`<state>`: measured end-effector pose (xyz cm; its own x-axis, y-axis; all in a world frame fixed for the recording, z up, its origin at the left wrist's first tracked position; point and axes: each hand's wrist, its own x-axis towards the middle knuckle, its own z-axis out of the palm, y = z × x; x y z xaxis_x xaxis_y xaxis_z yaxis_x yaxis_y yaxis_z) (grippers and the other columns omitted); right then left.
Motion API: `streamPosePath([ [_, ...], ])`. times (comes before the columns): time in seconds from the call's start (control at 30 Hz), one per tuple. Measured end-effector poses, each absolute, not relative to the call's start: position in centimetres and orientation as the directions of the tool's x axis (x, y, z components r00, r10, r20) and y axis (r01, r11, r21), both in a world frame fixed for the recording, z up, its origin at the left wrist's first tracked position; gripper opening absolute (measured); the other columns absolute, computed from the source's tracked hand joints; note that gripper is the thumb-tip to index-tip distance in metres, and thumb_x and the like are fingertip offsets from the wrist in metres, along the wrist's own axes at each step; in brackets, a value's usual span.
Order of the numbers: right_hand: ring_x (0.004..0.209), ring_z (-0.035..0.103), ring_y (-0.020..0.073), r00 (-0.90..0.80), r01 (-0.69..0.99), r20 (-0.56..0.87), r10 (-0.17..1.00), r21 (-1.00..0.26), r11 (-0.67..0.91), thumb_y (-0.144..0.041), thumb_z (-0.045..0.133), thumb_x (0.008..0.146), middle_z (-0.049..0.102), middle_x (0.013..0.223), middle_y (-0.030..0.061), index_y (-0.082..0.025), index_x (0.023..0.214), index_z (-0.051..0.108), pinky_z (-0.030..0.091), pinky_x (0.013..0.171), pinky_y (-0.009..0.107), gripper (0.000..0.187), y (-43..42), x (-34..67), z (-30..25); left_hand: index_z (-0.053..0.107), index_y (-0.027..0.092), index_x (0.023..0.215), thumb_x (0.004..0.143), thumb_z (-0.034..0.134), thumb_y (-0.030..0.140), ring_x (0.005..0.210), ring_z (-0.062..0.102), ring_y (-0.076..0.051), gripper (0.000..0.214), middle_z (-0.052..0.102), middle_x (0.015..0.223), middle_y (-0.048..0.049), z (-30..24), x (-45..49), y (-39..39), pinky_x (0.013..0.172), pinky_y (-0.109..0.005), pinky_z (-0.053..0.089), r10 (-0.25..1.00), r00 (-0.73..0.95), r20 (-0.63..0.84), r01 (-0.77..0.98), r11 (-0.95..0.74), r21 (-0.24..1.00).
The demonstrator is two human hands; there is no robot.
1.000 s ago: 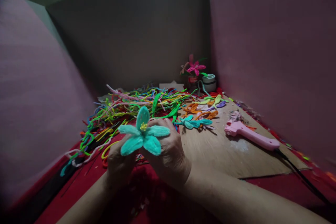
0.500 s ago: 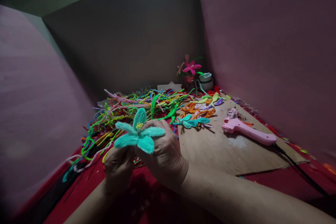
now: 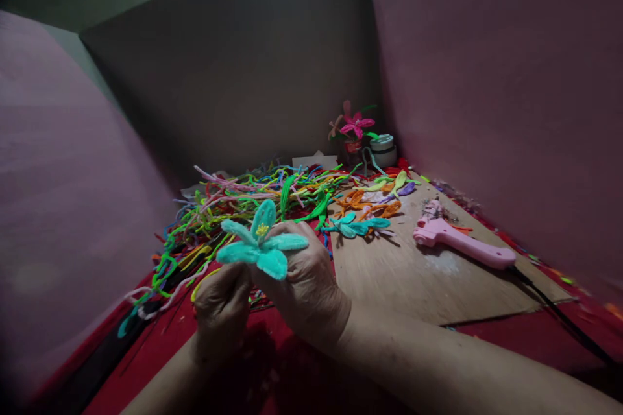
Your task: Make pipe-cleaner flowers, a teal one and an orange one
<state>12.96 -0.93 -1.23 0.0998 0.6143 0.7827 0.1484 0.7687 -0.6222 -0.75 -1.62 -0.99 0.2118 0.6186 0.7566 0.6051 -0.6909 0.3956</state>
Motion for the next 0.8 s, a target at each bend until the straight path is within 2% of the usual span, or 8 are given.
streamPosePath([
  [0.13, 0.074, 0.053, 0.0156, 0.099, 0.080, 0.750, 0.653, -0.661, 0.747, -0.020, 0.059, 0.076, 0.059, 0.074, 0.0011, -0.020, 0.066, 0.058, 0.043, 0.068, 0.031, 0.011, -1.0, 12.9, -1.3, 0.063, 0.018, 0.077, 0.085, 0.049, 0.026, 0.051, 0.052, -0.011, 0.019, 0.046, 0.047, 0.0036, -1.0, -0.8, -1.6, 0.047, -0.019, 0.043, 0.625, 0.212, 0.752, 0.600, -0.690, 0.404],
  [0.27, 0.075, 0.053, 0.0156, 0.088, -0.018, 0.689, 0.719, -0.721, 0.693, -0.023, 0.060, 0.076, 0.058, 0.073, 0.0012, -0.021, 0.063, 0.059, 0.044, 0.065, 0.029, 0.013, -1.1, 13.0, -0.8, 0.061, 0.016, 0.073, 0.085, 0.049, 0.023, 0.053, 0.052, -0.009, 0.018, 0.055, 0.057, 0.0019, -1.1, -0.8, -1.4, 0.048, -0.016, 0.042, 0.637, 0.217, 0.739, 0.573, -0.696, 0.432],
  [0.47, 0.060, 0.047, 0.0117, -0.011, -0.149, 0.623, 0.782, -0.775, 0.614, -0.027, 0.059, 0.077, 0.051, 0.061, -0.0019, -0.020, 0.055, 0.058, 0.043, 0.058, 0.026, 0.024, -1.2, 13.6, 0.5, 0.060, 0.017, 0.083, 0.084, 0.051, 0.021, 0.055, 0.052, -0.007, 0.010, 0.059, 0.066, 0.0023, -1.5, -0.6, -1.1, 0.053, -0.016, 0.043, 0.660, 0.201, 0.724, 0.506, -0.702, 0.500],
  [0.57, 0.058, 0.046, 0.0106, -0.028, -0.212, 0.559, 0.828, -0.813, 0.542, -0.023, 0.060, 0.076, 0.051, 0.062, -0.0031, -0.019, 0.060, 0.060, 0.042, 0.057, 0.025, 0.016, -1.2, 13.8, 0.6, 0.060, 0.018, 0.092, 0.085, 0.049, 0.021, 0.063, 0.055, -0.009, 0.013, 0.062, 0.076, 0.0007, -1.5, -0.6, -1.1, 0.060, -0.018, 0.045, 0.697, 0.216, 0.684, 0.479, -0.686, 0.548],
  [0.67, 0.065, 0.051, 0.0123, -0.041, -0.268, 0.536, 0.843, -0.819, 0.508, -0.021, 0.059, 0.077, 0.057, 0.068, -0.0023, -0.020, 0.072, 0.065, 0.045, 0.064, 0.027, 0.008, -1.0, 13.8, 0.2, 0.057, 0.019, 0.101, 0.086, 0.049, 0.022, 0.068, 0.058, -0.009, 0.018, 0.063, 0.085, -0.0012, -1.5, -0.7, -1.1, 0.062, -0.019, 0.046, 0.733, 0.193, 0.652, 0.489, -0.648, 0.584],
  [0.8, 0.066, 0.051, 0.0144, -0.040, -0.283, 0.477, 0.878, -0.848, 0.448, -0.024, 0.059, 0.077, 0.059, 0.065, -0.0013, -0.021, 0.068, 0.065, 0.046, 0.064, 0.029, 0.011, -0.6, 13.5, -0.4, 0.055, 0.019, 0.097, 0.085, 0.049, 0.018, 0.065, 0.056, -0.008, 0.014, 0.061, 0.080, 0.0011, -1.5, -0.7, -1.0, 0.061, -0.017, 0.044, 0.684, 0.193, 0.704, 0.559, -0.666, 0.494],
])
